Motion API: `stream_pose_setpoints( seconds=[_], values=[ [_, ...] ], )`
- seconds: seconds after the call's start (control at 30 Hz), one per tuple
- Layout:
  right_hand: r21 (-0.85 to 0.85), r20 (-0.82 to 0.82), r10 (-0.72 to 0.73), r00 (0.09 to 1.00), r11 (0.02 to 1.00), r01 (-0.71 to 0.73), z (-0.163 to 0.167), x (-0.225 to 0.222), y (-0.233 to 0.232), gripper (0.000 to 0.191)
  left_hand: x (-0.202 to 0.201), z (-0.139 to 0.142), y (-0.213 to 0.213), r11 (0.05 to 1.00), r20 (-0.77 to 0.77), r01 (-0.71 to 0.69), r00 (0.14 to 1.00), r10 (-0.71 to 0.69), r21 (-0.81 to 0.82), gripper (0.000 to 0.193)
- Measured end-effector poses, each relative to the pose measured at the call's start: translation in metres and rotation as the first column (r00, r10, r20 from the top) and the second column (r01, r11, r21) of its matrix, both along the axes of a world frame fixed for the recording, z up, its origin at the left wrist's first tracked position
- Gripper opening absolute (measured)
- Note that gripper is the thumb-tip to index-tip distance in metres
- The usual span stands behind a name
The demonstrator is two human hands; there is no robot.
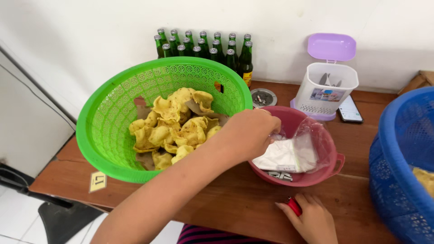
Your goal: The person places fried snack pieces into small plastic bags, folds the bag tops, and seals them with a handheld stapler. The sealed bags are then placed into a blue basket.
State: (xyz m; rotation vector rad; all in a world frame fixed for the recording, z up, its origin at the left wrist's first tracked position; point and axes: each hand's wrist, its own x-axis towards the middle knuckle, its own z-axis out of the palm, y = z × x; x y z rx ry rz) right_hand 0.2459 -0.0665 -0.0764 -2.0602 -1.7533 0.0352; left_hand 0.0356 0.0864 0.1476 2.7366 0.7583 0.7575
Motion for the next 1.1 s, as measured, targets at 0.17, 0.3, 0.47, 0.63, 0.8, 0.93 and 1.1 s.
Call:
stream_pose_setpoints(
  seconds=[0.17, 0.3, 0.47, 0.63, 0.8, 0.93, 1.1],
  values=[
    [0.117, 0.08, 0.03, 0.996, 0.992, -0.039, 0.006, -0.019, 0.01, 0.05, 0.085, -0.072, 0.044, 0.997, -0.347, -0.025, 0.936, 0.049, 0.074, 0.021],
    [0.209, 0.081, 0.002, 0.997, 0.978, -0.019, 0.002, -0.023, 0.018, 0.049, 0.165, -0.145, 0.08, 0.926, -0.142, 0.023, 0.989, 0.034, 0.378, 0.021],
    [0.23, 0.107, 0.011, 0.994, 0.973, -0.036, -0.002, -0.021, 0.021, 0.049, 0.186, -0.185, 0.113, 0.792, -0.359, 0.35, 0.916, -0.178, 0.501, 0.02],
    [0.202, 0.093, 0.047, 0.995, 0.977, -0.065, -0.005, -0.015, 0.024, 0.051, 0.177, -0.18, 0.122, 0.655, -0.417, 0.424, 0.891, -0.18, 0.625, 0.016],
    [0.182, 0.084, 0.06, 0.995, 0.981, -0.075, -0.004, -0.014, 0.027, 0.054, 0.163, -0.169, 0.125, 0.751, -0.332, 0.403, 0.908, -0.255, 0.524, 0.017],
    [0.181, 0.098, 0.061, 0.993, 0.98, -0.078, 0.0, -0.017, 0.027, 0.058, 0.151, -0.16, 0.124, 0.784, -0.482, 0.387, 0.867, -0.129, 0.485, 0.016],
    [0.192, 0.049, 0.079, 0.996, 0.977, -0.087, 0.0, -0.015, 0.027, 0.057, 0.133, -0.129, 0.116, 0.751, 0.126, 0.186, 0.933, -0.337, 0.633, 0.021]
  ],
)
